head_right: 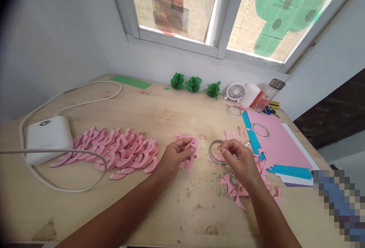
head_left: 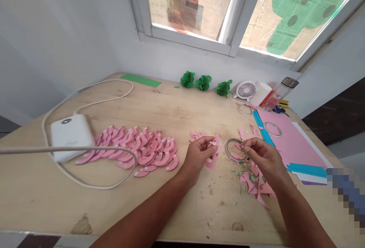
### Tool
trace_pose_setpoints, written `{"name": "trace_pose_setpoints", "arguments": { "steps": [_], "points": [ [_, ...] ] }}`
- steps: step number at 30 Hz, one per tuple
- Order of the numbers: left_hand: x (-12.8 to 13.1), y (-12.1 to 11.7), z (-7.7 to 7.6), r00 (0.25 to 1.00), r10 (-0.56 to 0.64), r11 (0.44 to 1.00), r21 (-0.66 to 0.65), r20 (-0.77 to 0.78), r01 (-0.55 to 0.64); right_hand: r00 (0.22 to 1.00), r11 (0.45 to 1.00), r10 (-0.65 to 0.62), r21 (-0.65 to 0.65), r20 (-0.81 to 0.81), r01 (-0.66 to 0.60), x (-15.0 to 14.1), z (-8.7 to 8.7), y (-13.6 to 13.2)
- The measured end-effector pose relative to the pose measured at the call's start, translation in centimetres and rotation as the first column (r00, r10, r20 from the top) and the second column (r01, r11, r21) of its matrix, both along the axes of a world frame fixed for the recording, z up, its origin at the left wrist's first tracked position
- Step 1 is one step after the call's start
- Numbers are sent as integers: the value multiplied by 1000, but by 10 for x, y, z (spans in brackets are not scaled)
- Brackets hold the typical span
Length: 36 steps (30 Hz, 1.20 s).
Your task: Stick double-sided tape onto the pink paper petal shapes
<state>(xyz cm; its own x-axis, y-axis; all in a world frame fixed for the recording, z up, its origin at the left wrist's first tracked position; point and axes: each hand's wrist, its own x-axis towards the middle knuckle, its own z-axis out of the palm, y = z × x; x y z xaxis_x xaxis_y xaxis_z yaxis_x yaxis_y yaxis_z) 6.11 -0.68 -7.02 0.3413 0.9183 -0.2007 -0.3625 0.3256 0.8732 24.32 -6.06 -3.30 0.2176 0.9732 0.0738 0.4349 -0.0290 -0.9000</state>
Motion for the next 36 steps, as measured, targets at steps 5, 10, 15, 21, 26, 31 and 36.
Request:
{"name": "trace_pose_setpoints", "arguments": {
  "steps": [5,10,15,21,26,31,36],
  "points": [
    [1,-2,2,1000,-8,1000,1,-2,8,997,996,76,39,-31,-75,-38,9,4],
    [-1,-2,5,999,-26,999,29,19,26,1000,991,-5,137,-2,5,-55,-2,16],
    [-1,-1,2,999,-26,995,96,-20,28,999,996,37,86,-32,-34,-55,-11,20],
    [1,-1,-7,995,-34,981,185,-96,51,999,996,46,72,10,-47,-51,-15,19],
    [2,-1,-6,985,-17,971,232,-173,58,993,996,25,82,116,-34,-47,-15,20],
    [1,-2,-5,981,-41,959,268,-188,91,981,995,14,96,193,-34,-48,-15,19],
    [1,-2,-8,978,-50,942,317,-200,113,975,993,13,112,223,-39,-50,-16,19]
  ]
}}
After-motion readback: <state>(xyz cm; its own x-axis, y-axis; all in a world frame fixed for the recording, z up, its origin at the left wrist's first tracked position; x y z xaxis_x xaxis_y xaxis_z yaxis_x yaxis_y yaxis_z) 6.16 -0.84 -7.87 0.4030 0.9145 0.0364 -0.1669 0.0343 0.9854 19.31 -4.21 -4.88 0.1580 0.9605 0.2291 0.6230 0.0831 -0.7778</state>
